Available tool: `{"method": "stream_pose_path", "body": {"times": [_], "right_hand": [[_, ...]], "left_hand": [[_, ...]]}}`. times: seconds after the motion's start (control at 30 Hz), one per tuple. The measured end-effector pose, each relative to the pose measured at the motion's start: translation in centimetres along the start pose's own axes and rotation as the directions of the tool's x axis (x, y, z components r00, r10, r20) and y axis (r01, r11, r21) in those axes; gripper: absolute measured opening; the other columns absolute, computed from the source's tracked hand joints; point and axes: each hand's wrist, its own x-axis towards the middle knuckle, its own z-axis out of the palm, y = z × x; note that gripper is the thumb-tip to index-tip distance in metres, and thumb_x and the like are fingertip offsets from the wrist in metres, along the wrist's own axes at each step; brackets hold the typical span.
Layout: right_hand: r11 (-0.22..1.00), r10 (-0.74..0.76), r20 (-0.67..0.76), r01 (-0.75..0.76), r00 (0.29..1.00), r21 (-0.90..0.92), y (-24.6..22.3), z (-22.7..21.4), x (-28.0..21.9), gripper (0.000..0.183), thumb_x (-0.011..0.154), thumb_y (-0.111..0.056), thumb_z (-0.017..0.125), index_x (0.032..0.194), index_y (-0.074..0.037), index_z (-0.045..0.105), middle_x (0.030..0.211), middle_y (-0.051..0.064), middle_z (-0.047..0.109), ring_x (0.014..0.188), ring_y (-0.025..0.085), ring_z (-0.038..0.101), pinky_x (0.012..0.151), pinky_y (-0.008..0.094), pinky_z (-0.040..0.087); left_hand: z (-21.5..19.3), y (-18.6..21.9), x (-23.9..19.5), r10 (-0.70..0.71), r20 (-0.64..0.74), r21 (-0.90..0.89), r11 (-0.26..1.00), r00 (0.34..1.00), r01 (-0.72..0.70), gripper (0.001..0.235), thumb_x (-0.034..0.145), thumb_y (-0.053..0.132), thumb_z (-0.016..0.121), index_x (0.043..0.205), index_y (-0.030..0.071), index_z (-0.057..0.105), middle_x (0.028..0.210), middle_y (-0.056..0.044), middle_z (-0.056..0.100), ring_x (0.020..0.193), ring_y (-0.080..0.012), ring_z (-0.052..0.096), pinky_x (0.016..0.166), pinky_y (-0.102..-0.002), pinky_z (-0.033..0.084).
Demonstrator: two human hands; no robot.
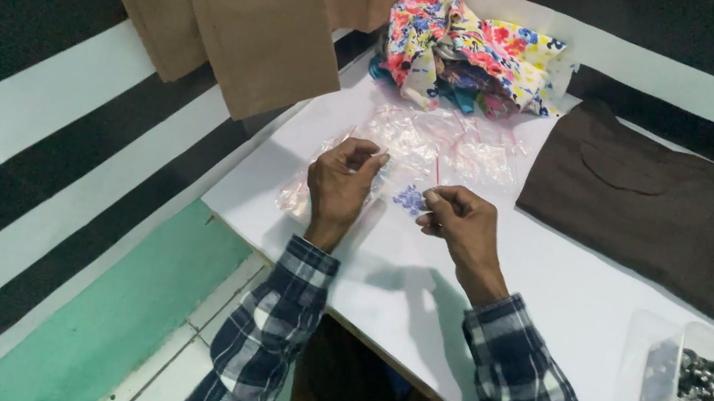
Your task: Sorting and arranging small blue beads and metallic buttons on a flat surface.
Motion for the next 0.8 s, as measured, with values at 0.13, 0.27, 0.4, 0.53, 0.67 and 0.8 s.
{"method": "stream_pose_path", "body": {"times": [0.13, 0.27, 0.4, 0.53, 0.67, 0.8], "right_hand": [[0.999, 0.002, 0.032, -0.004, 0.999, 0.050, 1.1, 4.0, 3.8, 0.022, 0.091, -0.011, 0.074, 0.106, 0.005, 0.071, 0.083, 0.020, 0.072, 0.066, 0.019, 0.073, 0.059, 0.029, 0.065], [0.985, -0.009, -0.006, 0.008, 1.000, -0.174, 0.2, 6.6, 3.7, 0.024, 0.091, -0.009, 0.070, 0.112, 0.003, 0.070, 0.090, 0.023, 0.073, 0.070, 0.022, 0.075, 0.062, 0.031, 0.066], [0.815, -0.330, -0.042, 0.263, 0.943, -0.517, -0.4, 7.6, 1.7, 0.040, 0.095, -0.019, 0.069, 0.127, 0.003, 0.062, 0.106, 0.027, 0.069, 0.086, 0.037, 0.074, 0.075, 0.047, 0.063], [0.572, -0.529, 0.106, 0.446, 0.842, -0.689, 0.1, 8.3, 0.2, 0.029, 0.101, -0.016, 0.062, 0.128, -0.004, 0.068, 0.116, 0.024, 0.068, 0.112, 0.041, 0.066, 0.098, 0.047, 0.055], [0.217, -0.705, 0.272, 0.565, 0.655, -0.796, 3.9, 8.0, 1.7, 0.027, 0.100, -0.024, 0.063, 0.125, -0.016, 0.068, 0.122, 0.012, 0.067, 0.112, 0.031, 0.065, 0.095, 0.041, 0.051], [0.220, -0.655, 0.281, 0.533, 0.701, -0.817, 4.5, 7.9, 1.4, 0.029, 0.104, -0.030, 0.058, 0.127, -0.017, 0.068, 0.124, 0.012, 0.066, 0.115, 0.031, 0.064, 0.094, 0.042, 0.049]], "left_hand": [[-2.2, -1.4, 3.1, -0.026, -0.054, 0.124, 0.992, 0.998, 0.033, 0.014, 0.080, 0.024, 0.081, 0.092, 0.018, 0.077, 0.076, -0.002, 0.075, 0.074, -0.0200, 0.074, 0.073, -0.034, 0.055], [-2.6, -4.5, 5.2, -0.096, -0.021, 0.363, 0.927, 0.995, 0.097, 0.016, 0.082, 0.036, 0.078, 0.094, 0.026, 0.076, 0.084, 0.004, 0.077, 0.089, -0.0234, 0.074, 0.090, -0.040, 0.046], [-2.9, -5.4, 5.3, -0.074, -0.020, 0.372, 0.925, 0.997, 0.077, 0.025, 0.087, 0.041, 0.073, 0.105, 0.024, 0.074, 0.093, 0.001, 0.077, 0.092, -0.0246, 0.072, 0.093, -0.046, 0.044], [-3.3, -3.7, 3.4, 0.035, -0.014, 0.405, 0.914, 0.999, -0.027, 0.028, 0.093, 0.036, 0.070, 0.116, 0.020, 0.073, 0.115, -0.006, 0.074, 0.108, -0.0305, 0.069, 0.102, -0.050, 0.040], [-2.2, -7.7, 3.5, 0.205, 0.086, 0.426, 0.877, 0.975, -0.222, 0.026, 0.098, 0.039, 0.065, 0.114, 0.019, 0.073, 0.109, -0.003, 0.075, 0.102, -0.0255, 0.072, 0.101, -0.049, 0.041], [-1.7, -8.7, 3.8, 0.239, 0.107, 0.467, 0.845, 0.965, -0.261, 0.024, 0.101, 0.038, 0.062, 0.113, 0.020, 0.072, 0.111, -0.001, 0.075, 0.103, -0.0223, 0.072, 0.101, -0.048, 0.040]]}}
